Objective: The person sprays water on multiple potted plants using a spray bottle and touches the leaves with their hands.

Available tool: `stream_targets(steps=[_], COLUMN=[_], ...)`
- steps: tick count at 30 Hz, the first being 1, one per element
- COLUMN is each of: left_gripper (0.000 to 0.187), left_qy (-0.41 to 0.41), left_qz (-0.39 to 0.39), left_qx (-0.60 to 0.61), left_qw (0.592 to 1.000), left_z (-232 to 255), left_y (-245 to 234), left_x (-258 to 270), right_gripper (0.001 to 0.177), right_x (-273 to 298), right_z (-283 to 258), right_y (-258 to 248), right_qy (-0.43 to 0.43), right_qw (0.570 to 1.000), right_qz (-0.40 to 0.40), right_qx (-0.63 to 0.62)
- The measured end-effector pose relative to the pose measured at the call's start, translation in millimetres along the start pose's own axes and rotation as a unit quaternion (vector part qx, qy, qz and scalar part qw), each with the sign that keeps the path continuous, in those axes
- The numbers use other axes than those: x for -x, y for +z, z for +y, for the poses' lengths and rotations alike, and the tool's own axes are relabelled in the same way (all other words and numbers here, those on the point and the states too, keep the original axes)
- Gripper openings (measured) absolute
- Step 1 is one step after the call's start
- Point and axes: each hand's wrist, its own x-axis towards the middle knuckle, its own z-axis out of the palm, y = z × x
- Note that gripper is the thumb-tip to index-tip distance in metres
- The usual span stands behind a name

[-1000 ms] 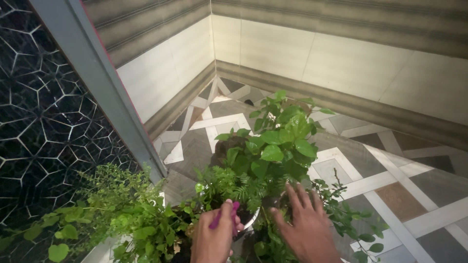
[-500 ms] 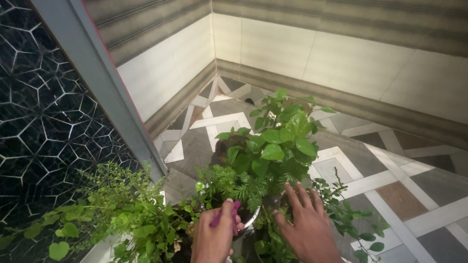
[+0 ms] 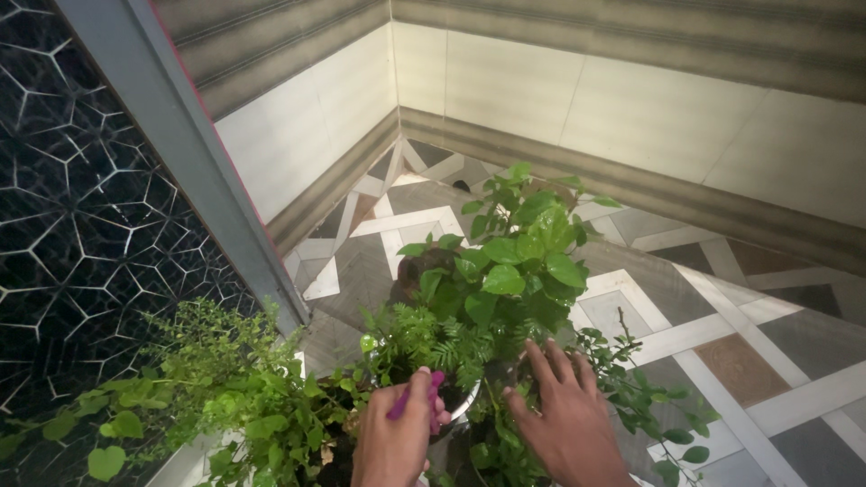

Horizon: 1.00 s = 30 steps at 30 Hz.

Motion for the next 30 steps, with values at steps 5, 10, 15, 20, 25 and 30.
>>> stream_targets(steps=[5,10,15,20,25,30], left_gripper=[0.052,0.06,0.051,0.05,0.045,0.06], left_qy=[0.003,0.005,0.001,-0.011,-0.003,0.082], left_qz=[0.002,-0.003,-0.031,-0.027,-0.014,-0.018], left_qx=[0.001,-0.037,-0.023,-0.015,-0.026,-0.023], left_qw=[1.0,0.999,0.999,0.999,1.0,0.996], left_z=[-4,-4,-6,0,-2,-11], left_y=[1,-1,0,0,1,2], left_x=[-3,-3,-5,1,0,-7], right_gripper=[0.082,0.082,0.081,0.081,0.081,0.077], right_x=[-1,-5,-4,-5,-2,1], right_z=[3,5,10,8,8,12], right_y=[3,9,8,7,5,8], right_qy=[0.003,-0.006,-0.005,-0.008,0.004,-0.017], right_qw=[1.0,1.0,1.0,1.0,1.0,1.0], right_qz=[-0.004,0.001,0.016,0.018,0.003,0.018], right_qx=[-0.004,0.015,0.003,0.009,0.007,-0.003])
